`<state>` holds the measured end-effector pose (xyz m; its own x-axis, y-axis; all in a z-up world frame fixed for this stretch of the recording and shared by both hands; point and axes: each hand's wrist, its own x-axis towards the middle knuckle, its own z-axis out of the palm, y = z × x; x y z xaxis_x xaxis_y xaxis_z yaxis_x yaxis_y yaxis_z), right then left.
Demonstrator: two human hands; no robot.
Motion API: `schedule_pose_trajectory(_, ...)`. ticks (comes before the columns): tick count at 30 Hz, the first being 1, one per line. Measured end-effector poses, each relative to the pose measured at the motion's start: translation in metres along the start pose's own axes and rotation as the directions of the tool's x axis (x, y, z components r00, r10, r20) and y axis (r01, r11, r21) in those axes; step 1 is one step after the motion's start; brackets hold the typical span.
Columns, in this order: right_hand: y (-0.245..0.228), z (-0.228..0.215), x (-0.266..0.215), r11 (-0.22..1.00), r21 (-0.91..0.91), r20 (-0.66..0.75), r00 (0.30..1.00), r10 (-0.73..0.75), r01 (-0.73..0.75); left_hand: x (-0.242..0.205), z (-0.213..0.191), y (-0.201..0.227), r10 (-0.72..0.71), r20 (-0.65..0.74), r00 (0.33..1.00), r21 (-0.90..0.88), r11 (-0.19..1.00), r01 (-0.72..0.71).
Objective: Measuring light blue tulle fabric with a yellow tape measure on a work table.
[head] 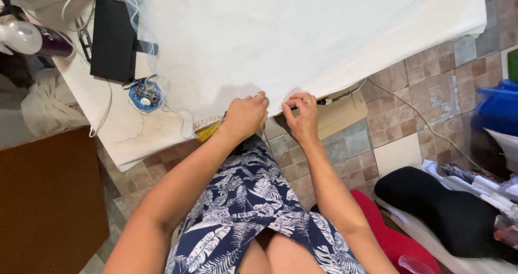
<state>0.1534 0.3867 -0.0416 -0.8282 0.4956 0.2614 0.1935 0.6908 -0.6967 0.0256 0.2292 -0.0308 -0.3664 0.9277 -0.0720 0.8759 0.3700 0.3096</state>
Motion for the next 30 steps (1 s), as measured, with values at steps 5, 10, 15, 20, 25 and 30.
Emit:
schedule_pose_trajectory(5, -0.007, -0.006, 0.005, 0.999, 0.023, 0.006, 0.999, 0.034, -0.035, 0.018, 0.011, 0.007, 0.035, 0.009, 0.999, 0.032, 0.999, -0.035)
schedule_pose_trajectory(10, -0.005, -0.006, 0.007, 0.998, 0.042, 0.02, 0.999, 0.042, -0.042, 0.02, 0.02, 0.006, 0.08, -0.127, 0.989, 0.121, 0.991, -0.064)
schedule_pose_trajectory(15, -0.004, -0.006, 0.009, 0.997, 0.051, 0.033, 0.998, 0.047, -0.049, 0.024, 0.031, 0.001, 0.115, -0.268, 0.957, 0.158, 0.985, -0.074)
schedule_pose_trajectory(20, -0.009, -0.003, 0.01, 0.996, 0.046, 0.015, 0.997, 0.069, -0.07, 0.016, 0.006, -0.001, 0.101, -0.277, 0.955, 0.135, 0.989, -0.066)
schedule_pose_trajectory(25, -0.01, -0.002, 0.01, 0.995, 0.047, 0.005, 0.996, 0.091, -0.091, 0.012, 0.01, -0.003, 0.071, -0.309, 0.948, 0.103, 0.994, -0.041)
schedule_pose_trajectory(30, -0.011, 0.0, 0.011, 0.996, 0.036, -0.012, 0.996, 0.086, -0.086, 0.013, 0.005, -0.003, 0.064, -0.309, 0.949, 0.105, 0.994, -0.033)
